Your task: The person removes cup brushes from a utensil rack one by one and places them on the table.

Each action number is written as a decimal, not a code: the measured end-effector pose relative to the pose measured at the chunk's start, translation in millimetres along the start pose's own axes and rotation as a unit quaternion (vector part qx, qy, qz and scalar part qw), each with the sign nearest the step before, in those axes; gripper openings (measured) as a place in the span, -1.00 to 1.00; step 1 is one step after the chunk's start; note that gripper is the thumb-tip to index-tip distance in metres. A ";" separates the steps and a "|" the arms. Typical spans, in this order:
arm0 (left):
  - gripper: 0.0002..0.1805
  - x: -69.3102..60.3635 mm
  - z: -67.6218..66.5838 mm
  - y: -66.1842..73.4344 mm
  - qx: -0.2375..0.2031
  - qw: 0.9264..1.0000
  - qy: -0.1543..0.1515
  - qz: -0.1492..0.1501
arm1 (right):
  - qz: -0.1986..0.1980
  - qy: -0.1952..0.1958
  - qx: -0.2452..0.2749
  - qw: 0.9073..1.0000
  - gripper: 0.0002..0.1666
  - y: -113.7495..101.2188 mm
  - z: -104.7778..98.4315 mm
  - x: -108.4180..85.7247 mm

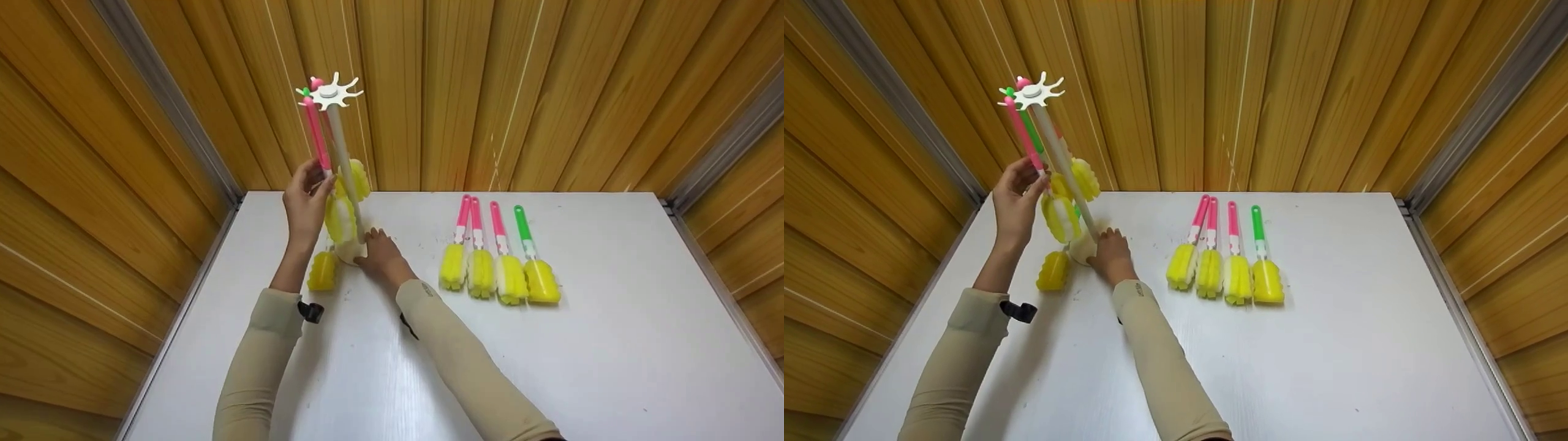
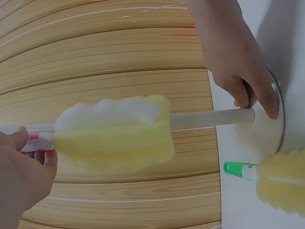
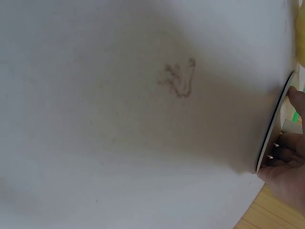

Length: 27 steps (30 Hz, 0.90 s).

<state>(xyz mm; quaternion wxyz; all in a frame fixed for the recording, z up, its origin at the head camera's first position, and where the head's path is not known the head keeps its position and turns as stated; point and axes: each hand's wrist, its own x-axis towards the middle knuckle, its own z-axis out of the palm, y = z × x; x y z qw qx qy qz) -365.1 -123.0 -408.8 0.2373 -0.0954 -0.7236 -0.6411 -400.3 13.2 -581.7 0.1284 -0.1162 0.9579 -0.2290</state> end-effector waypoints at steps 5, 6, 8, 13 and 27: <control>-0.55 3.1 -3.6 -16.8 0.006 1.000 0.003 -0.003 | 0.006 0.005 0.017 1.000 -0.10 0.7 2.5 -0.2; -0.55 3.0 -4.5 -17.8 0.006 1.000 0.003 0.001 | 0.005 0.008 0.020 1.000 -0.10 0.5 2.6 -0.7; -0.56 2.6 -6.1 -18.9 0.007 1.000 0.003 0.007 | -0.001 0.014 0.018 1.000 -0.11 0.0 2.7 -2.5; -0.56 0.5 -9.4 -19.1 0.008 1.000 -0.003 0.007 | -0.011 0.030 0.012 0.999 -0.14 0.1 3.1 -7.1; -0.55 0.8 -16.1 -19.3 0.017 1.000 -0.011 0.022 | 0.006 0.016 0.004 1.000 -0.12 -4.1 2.6 -15.7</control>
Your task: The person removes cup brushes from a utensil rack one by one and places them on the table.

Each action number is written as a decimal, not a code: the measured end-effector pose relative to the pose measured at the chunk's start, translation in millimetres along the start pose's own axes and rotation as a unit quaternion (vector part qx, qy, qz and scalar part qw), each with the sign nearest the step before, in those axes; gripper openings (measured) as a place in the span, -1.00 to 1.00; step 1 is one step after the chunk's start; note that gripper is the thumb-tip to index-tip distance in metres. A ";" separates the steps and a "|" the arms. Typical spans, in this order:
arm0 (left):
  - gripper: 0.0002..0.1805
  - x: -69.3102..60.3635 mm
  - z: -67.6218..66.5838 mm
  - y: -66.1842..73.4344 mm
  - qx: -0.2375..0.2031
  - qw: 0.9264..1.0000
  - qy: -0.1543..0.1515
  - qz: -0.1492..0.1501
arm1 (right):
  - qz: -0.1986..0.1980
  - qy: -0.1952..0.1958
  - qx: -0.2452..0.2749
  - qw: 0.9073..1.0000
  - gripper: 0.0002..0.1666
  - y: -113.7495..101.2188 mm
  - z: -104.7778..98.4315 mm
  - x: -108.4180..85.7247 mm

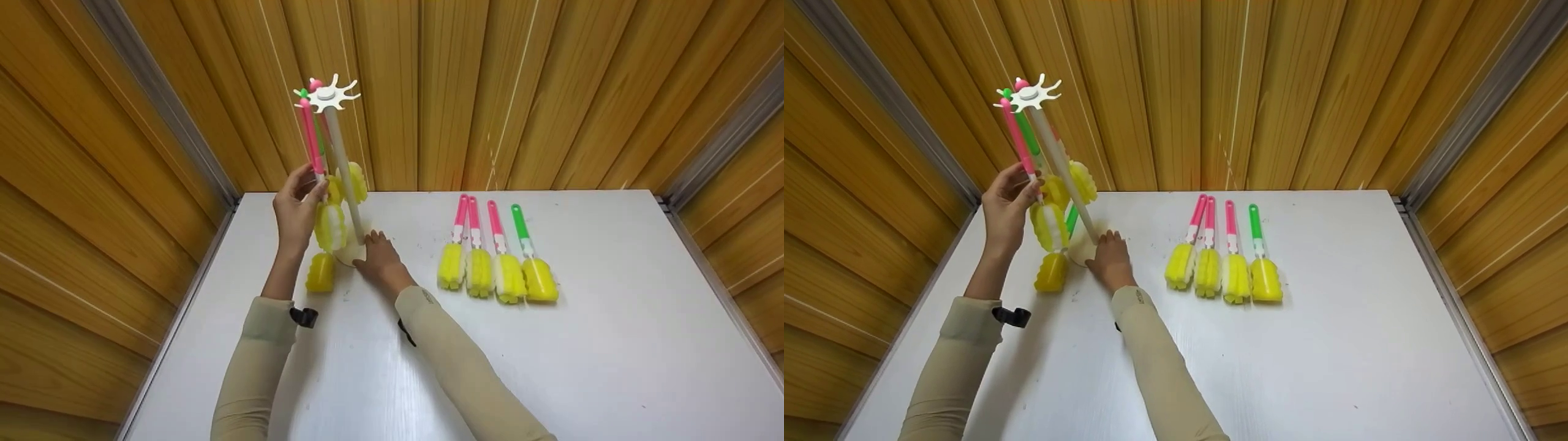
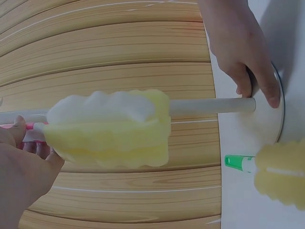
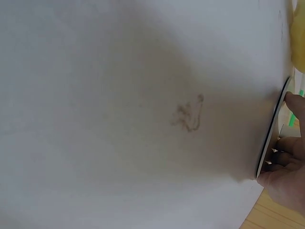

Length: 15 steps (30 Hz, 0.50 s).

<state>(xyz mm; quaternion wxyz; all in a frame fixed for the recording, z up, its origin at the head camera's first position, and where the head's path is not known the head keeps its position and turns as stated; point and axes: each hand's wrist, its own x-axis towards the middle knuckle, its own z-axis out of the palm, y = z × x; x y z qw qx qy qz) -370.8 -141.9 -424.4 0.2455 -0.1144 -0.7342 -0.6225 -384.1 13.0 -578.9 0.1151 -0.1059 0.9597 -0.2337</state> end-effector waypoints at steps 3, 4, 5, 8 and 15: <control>-0.56 -1.4 -1.8 2.1 -0.005 1.000 -0.006 -0.012 | -0.002 0.004 0.003 1.000 -0.12 0.2 0.1 -0.1; -0.56 -2.3 -2.4 3.2 -0.009 1.000 -0.009 -0.019 | -0.004 0.005 0.005 1.000 -0.13 0.2 0.0 0.0; -0.55 -3.5 -2.8 4.4 -0.013 0.999 -0.013 -0.026 | -0.005 0.007 0.007 1.000 -0.13 0.3 0.0 0.0; -0.51 -8.6 -3.6 7.9 -0.021 0.998 -0.032 -0.048 | -0.003 0.008 0.012 1.000 -0.13 1.3 0.3 0.2; -0.49 -19.1 -5.4 13.9 -0.027 0.998 -0.039 -0.049 | -0.006 0.014 0.025 1.000 -0.17 3.1 1.0 -0.1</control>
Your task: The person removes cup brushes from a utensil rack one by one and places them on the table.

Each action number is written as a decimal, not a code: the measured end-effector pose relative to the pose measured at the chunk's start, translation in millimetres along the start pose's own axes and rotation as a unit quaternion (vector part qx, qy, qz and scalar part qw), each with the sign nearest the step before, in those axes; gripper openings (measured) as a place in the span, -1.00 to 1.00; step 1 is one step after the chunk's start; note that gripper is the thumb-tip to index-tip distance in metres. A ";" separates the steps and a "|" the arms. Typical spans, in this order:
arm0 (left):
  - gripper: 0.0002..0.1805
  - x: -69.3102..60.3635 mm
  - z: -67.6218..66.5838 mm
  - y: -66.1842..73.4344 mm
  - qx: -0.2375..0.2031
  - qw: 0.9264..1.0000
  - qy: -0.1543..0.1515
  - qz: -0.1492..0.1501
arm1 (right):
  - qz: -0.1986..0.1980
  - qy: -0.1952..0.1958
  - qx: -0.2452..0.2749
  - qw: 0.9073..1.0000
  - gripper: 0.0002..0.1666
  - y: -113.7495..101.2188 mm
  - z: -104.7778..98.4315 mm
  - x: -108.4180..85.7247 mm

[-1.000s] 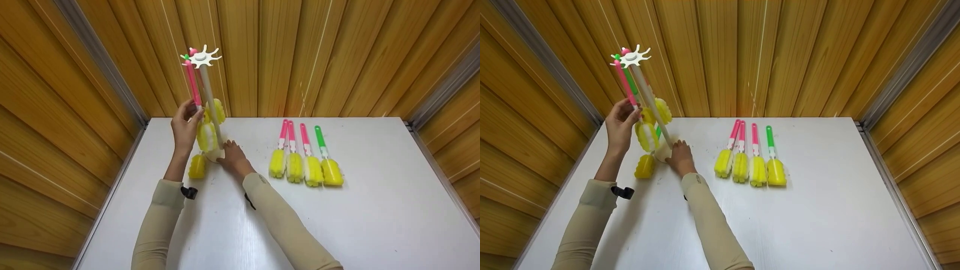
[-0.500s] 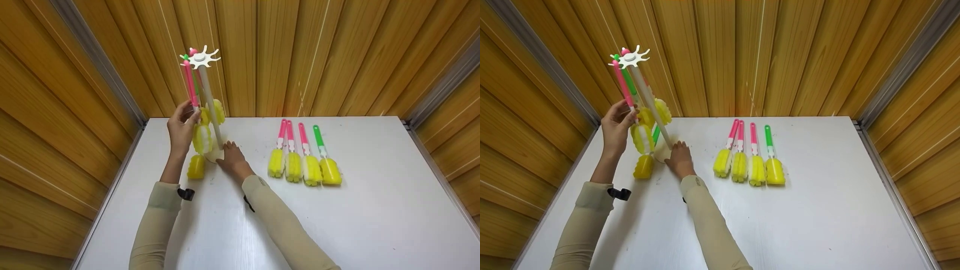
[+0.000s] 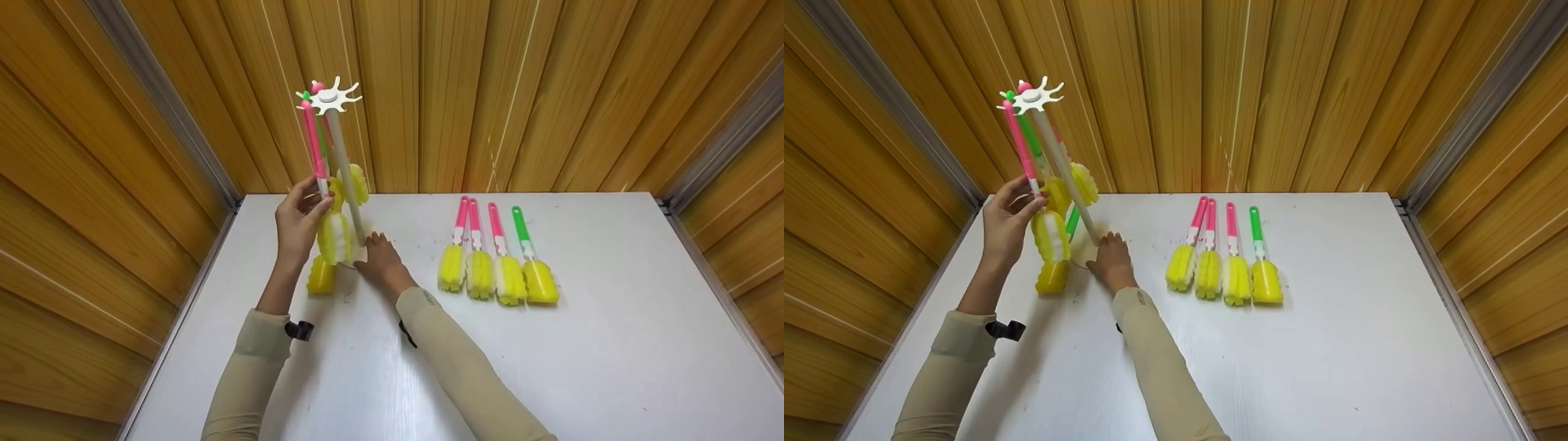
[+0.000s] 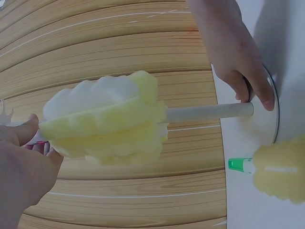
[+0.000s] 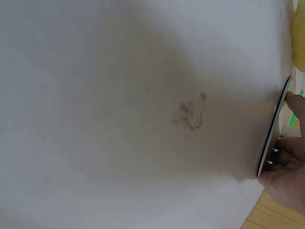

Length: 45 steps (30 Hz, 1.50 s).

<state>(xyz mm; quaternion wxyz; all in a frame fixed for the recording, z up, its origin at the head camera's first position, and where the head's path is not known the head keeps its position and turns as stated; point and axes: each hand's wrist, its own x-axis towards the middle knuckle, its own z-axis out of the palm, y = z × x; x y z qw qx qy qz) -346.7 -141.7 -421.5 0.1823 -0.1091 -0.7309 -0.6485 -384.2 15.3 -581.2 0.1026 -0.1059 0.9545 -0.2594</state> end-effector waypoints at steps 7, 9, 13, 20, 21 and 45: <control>-0.48 -5.4 -0.8 4.6 -0.004 1.000 0.003 -0.005 | -0.010 0.013 0.009 1.000 -0.18 0.7 0.6 -1.9; -0.47 -5.9 -0.4 5.8 -0.006 1.000 0.004 -0.006 | -0.013 0.013 0.005 1.000 -0.19 1.3 0.6 -1.7; -0.47 -6.4 -0.6 11.2 -0.011 1.000 0.006 -0.002 | -0.023 0.013 -0.009 1.000 -0.23 1.4 -0.6 0.1; -0.47 -3.5 -3.5 8.4 0.000 1.000 0.017 0.015 | -0.026 0.026 -0.010 0.999 -0.31 0.8 -0.2 1.7; -0.47 -3.1 -3.9 8.9 0.001 1.000 0.018 0.015 | -0.023 0.025 -0.008 0.999 -0.30 0.6 -0.5 1.4; -0.44 -2.8 -19.1 11.3 0.014 0.998 0.046 0.034 | -0.009 0.009 -0.008 1.000 -0.19 2.2 0.4 4.8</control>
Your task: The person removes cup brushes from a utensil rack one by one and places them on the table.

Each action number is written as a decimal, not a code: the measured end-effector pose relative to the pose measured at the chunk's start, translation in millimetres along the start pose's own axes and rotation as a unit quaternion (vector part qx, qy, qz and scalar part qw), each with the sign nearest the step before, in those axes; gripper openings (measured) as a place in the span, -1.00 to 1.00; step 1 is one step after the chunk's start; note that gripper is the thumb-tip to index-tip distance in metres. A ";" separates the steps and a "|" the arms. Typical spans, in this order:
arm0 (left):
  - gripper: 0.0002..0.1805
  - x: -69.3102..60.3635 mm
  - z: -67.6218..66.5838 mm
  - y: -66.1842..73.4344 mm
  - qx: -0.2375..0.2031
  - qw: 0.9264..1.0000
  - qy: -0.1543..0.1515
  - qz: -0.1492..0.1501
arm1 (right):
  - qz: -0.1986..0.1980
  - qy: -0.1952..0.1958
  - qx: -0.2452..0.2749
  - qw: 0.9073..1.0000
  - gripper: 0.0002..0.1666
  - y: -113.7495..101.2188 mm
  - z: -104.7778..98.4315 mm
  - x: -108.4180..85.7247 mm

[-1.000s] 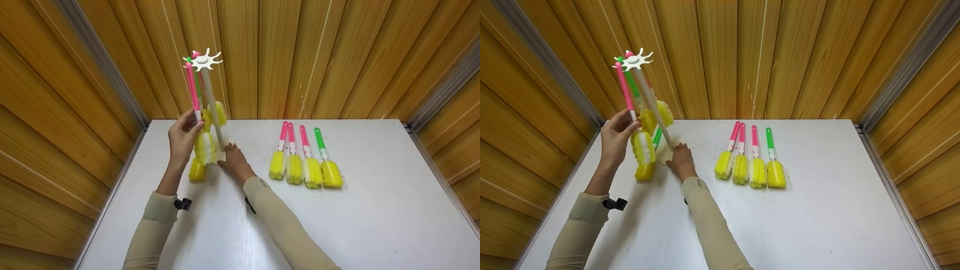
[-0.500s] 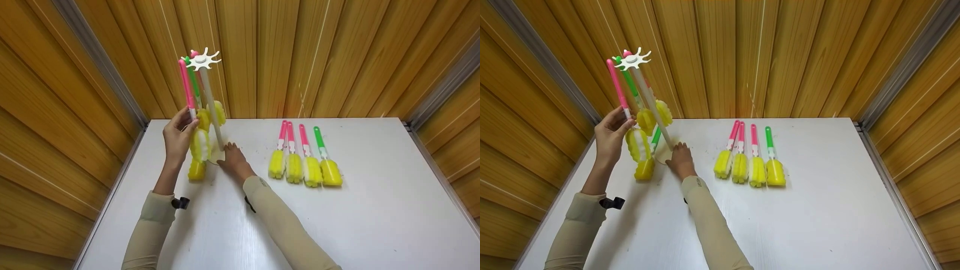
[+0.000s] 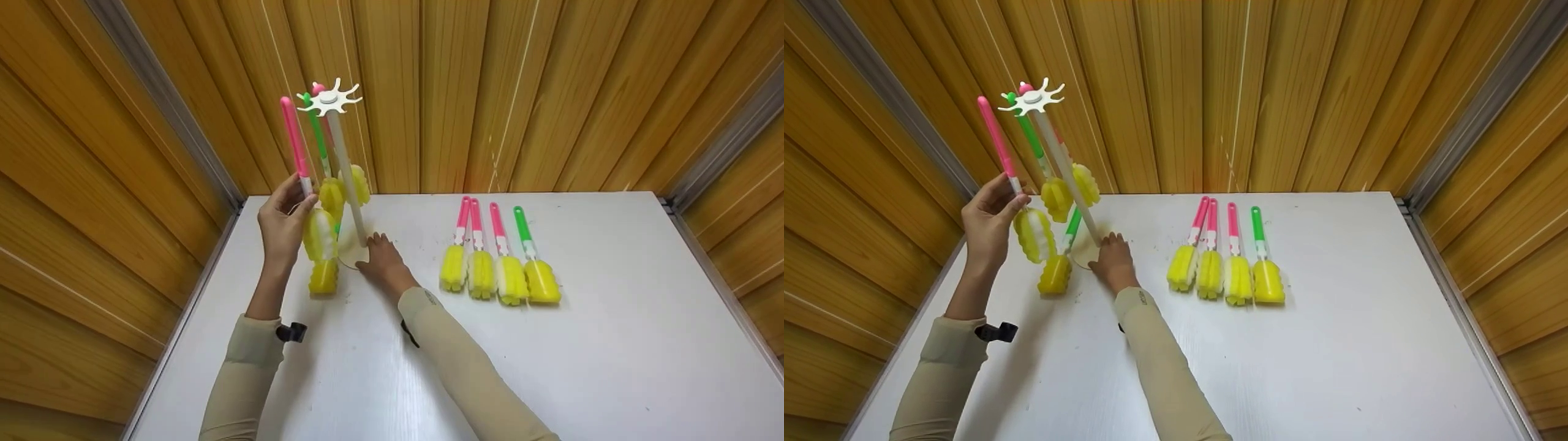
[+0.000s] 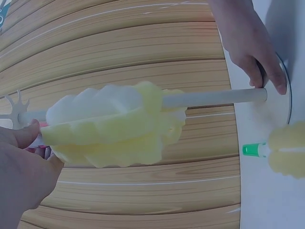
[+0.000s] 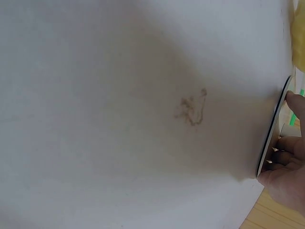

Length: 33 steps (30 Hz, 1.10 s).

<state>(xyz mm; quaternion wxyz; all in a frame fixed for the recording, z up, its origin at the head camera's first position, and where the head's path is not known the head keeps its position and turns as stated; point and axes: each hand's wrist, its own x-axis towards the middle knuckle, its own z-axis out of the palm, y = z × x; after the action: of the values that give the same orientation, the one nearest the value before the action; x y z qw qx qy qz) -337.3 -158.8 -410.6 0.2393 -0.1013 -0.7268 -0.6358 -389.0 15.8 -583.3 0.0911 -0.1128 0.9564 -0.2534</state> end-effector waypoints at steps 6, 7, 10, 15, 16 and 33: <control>-0.44 0.6 -4.8 -5.8 -0.001 1.000 0.009 -0.010 | 0.008 0.001 0.013 1.000 -0.19 -1.0 -0.3 -2.1; -0.44 0.5 -5.6 -6.8 0.001 1.000 0.010 -0.014 | 0.009 0.002 0.016 1.000 -0.20 -1.2 -0.4 -2.6; -0.45 -0.5 -8.2 -9.6 0.005 0.999 0.016 -0.028 | 0.010 0.002 0.021 1.000 -0.20 -1.6 -0.9 -4.1; -0.45 -2.6 -13.6 -14.0 0.009 0.999 0.023 -0.047 | 0.012 0.006 0.032 0.999 -0.21 -2.2 -1.2 -5.4; -0.44 -3.1 -15.0 -14.8 0.010 0.998 0.025 -0.050 | 0.014 0.005 0.033 0.999 -0.21 -2.1 -0.8 -5.2; -0.43 -12.2 -28.7 -22.9 0.027 0.996 0.037 -0.083 | 0.027 0.010 0.026 0.999 -0.20 0.0 4.8 -1.2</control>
<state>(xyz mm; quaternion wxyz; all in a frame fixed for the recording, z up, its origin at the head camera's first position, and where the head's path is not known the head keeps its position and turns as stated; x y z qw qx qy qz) -330.8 -188.7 -434.2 0.2154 -0.0106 -0.7401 -0.6369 -386.8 13.9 -587.3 0.0907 -0.0821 0.9530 -0.2772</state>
